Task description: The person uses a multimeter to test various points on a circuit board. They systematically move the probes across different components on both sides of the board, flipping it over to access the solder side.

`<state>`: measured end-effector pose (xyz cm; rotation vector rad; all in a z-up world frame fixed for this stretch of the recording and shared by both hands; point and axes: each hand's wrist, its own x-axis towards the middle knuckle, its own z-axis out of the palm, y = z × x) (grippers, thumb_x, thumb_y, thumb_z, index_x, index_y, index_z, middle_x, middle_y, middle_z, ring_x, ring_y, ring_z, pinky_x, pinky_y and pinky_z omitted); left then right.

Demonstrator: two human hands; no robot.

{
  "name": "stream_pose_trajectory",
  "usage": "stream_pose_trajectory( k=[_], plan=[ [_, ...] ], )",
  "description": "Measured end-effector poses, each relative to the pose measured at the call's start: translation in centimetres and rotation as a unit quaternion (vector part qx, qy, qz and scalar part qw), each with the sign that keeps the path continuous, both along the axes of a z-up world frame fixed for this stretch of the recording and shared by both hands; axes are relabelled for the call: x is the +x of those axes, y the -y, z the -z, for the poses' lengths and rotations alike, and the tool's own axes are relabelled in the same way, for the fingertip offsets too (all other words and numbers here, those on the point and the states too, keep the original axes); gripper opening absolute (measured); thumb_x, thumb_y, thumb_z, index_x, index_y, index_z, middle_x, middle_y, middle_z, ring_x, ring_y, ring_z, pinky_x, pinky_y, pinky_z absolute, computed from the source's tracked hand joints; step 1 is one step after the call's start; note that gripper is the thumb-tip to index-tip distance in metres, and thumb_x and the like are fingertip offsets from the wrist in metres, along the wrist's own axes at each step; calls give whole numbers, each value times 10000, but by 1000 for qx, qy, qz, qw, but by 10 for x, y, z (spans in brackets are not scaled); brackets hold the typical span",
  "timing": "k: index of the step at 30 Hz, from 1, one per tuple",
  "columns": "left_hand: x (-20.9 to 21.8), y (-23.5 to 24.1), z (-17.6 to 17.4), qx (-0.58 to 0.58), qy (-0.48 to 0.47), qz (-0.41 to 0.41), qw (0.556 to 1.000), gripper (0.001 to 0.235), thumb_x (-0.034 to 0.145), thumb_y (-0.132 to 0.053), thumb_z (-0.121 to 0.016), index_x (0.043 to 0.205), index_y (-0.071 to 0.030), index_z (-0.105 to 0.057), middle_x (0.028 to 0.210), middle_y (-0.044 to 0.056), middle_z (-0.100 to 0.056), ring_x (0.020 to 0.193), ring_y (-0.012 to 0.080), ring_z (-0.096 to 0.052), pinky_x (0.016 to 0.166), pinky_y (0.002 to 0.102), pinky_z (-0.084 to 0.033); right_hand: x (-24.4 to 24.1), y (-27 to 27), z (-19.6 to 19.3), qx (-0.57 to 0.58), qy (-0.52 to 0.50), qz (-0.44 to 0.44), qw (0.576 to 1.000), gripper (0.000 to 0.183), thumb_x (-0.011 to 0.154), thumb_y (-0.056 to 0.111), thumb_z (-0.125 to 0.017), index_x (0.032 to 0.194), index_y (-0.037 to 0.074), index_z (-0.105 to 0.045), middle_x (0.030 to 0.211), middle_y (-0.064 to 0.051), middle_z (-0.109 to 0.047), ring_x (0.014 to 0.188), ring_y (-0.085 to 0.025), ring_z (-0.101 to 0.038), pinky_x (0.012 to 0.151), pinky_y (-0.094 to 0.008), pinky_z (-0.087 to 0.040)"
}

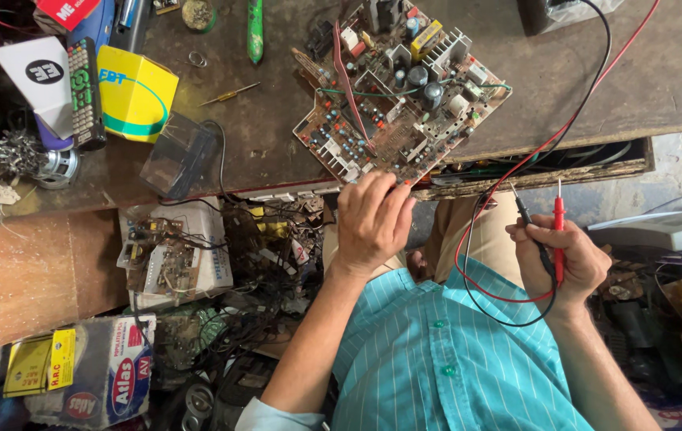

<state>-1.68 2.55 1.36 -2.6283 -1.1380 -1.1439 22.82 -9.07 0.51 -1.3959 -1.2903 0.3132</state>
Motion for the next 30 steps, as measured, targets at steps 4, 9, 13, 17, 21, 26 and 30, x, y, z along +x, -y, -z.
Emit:
stream_pose_trajectory(
  k=[4, 9, 13, 17, 21, 26, 30],
  plan=[
    [6, -5, -4, -20, -12, -51, 998, 225, 977, -214, -713, 1148, -76, -663, 1382, 201, -561, 1363, 372, -500, 1182, 593, -224, 0, 2, 2, -5, -10, -8, 1000, 170, 994, -85, -764, 988, -2, -615, 1017, -182, -739, 931, -217, -773, 855, -304, -621],
    [4, -7, -3, -110, 3, -66, 992, 231, 950, -234, -669, 1127, -86, -661, 1469, 202, -499, 1463, 398, -400, 1263, 689, -94, -1, 2, 0, -5, -14, -5, 1000, 169, 993, -86, -757, 984, 0, -613, 998, -186, -737, 926, -216, -772, 850, -301, -621],
    [1, -8, 6, -118, -2, -70, 991, 202, 928, -274, -654, 1062, -123, -662, 1397, 160, -520, 1441, 371, -389, 1247, 694, -103, 0, 1, -1, -1, 0, -3, 1000, 179, 972, -88, -774, 976, -8, -615, 1031, -200, -732, 910, -220, -763, 834, -305, -615],
    [-9, -14, 13, -114, -28, -63, 991, 233, 930, -315, -656, 1045, -112, -661, 1338, 160, -520, 1404, 363, -399, 1243, 681, -121, -2, 4, -1, 0, -33, -9, 999, 167, 1005, -97, -746, 996, -5, -607, 1018, -192, -733, 941, -214, -774, 851, -308, -632],
    [-20, -25, 11, -97, 14, -79, 992, 187, 893, -292, -674, 990, -133, -660, 1327, 137, -533, 1389, 355, -412, 1257, 673, -119, 3, 8, 0, -5, -10, -2, 1000, 171, 1005, -100, -749, 990, -2, -609, 973, -176, -744, 923, -212, -774, 858, -321, -624],
    [-43, -24, -7, -134, 38, -69, 988, 166, 843, -196, -730, 987, -138, -672, 1306, 119, -566, 1387, 374, -433, 1267, 663, -157, 3, 8, 4, -3, -24, -9, 1000, 180, 1002, -92, -758, 993, -4, -601, 1004, -192, -741, 922, -216, -770, 840, -307, -623],
    [-46, -25, -16, -133, 34, -51, 989, 171, 815, -158, -755, 962, -128, -672, 1301, 117, -589, 1391, 386, -433, 1262, 662, -161, 0, 6, 5, -4, -26, -9, 1000, 171, 999, -96, -750, 988, -3, -606, 1005, -198, -736, 925, -220, -770, 843, -313, -629]
  ],
)
